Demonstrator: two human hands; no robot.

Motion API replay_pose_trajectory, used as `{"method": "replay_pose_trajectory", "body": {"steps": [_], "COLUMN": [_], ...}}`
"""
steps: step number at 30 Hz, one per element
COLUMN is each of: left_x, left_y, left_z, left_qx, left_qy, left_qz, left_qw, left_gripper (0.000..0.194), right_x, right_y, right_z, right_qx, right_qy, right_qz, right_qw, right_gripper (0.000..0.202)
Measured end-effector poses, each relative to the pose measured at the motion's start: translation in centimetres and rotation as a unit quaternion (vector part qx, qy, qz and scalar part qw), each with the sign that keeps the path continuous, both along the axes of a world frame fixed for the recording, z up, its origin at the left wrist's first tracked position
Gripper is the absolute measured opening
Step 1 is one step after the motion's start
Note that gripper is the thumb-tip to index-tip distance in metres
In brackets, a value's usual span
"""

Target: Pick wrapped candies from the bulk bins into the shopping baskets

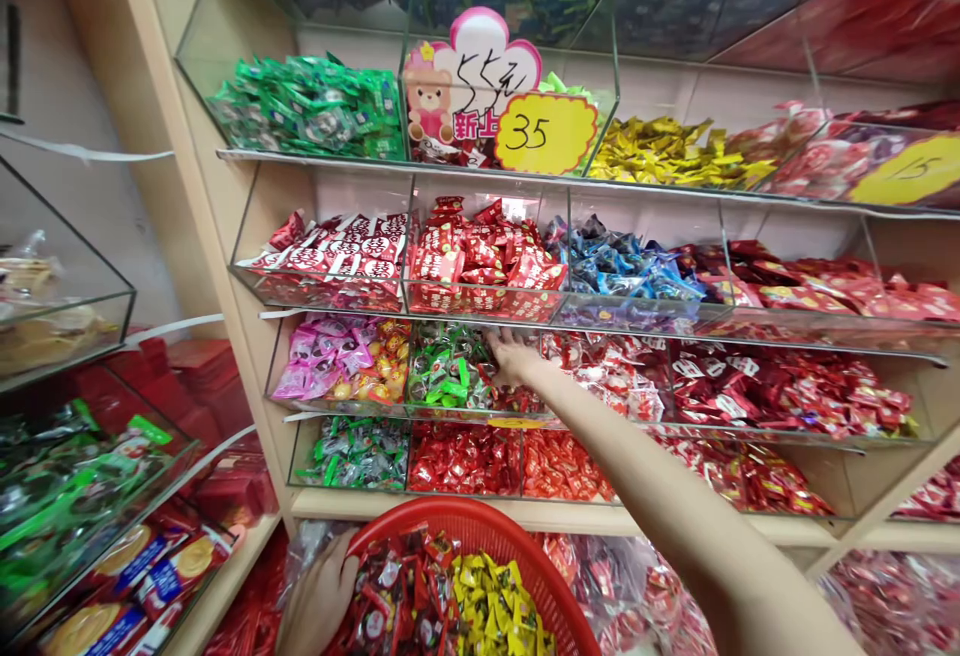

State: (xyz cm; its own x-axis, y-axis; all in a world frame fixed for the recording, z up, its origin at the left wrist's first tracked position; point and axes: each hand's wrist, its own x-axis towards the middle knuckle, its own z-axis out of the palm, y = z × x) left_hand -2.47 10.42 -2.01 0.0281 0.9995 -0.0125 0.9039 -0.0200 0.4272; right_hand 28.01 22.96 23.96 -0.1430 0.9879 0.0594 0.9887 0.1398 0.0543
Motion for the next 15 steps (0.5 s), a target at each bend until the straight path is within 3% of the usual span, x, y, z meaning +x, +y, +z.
{"method": "replay_pose_trajectory", "body": {"steps": [7, 13, 15], "left_x": [-0.1, -0.1, 0.0], "left_y": [0.2, 0.1, 0.0], "left_z": [-0.5, -0.3, -0.1], "left_qx": [0.014, 0.014, 0.01], "left_qy": [0.015, 0.008, 0.011], "left_qz": [0.003, 0.004, 0.011], "left_qw": [1.0, 1.0, 1.0], "left_gripper": [0.044, 0.045, 0.045], "right_x": [-0.9, -0.2, 0.0], "right_y": [1.6, 1.0, 0.8], "right_z": [1.1, 0.3, 0.1], "right_qx": [-0.056, -0.021, -0.008], "right_qy": [-0.023, -0.062, -0.066], "right_qz": [-0.006, 0.009, 0.011], "right_qw": [0.998, 0.998, 0.998], "right_gripper": [0.09, 0.056, 0.052]}}
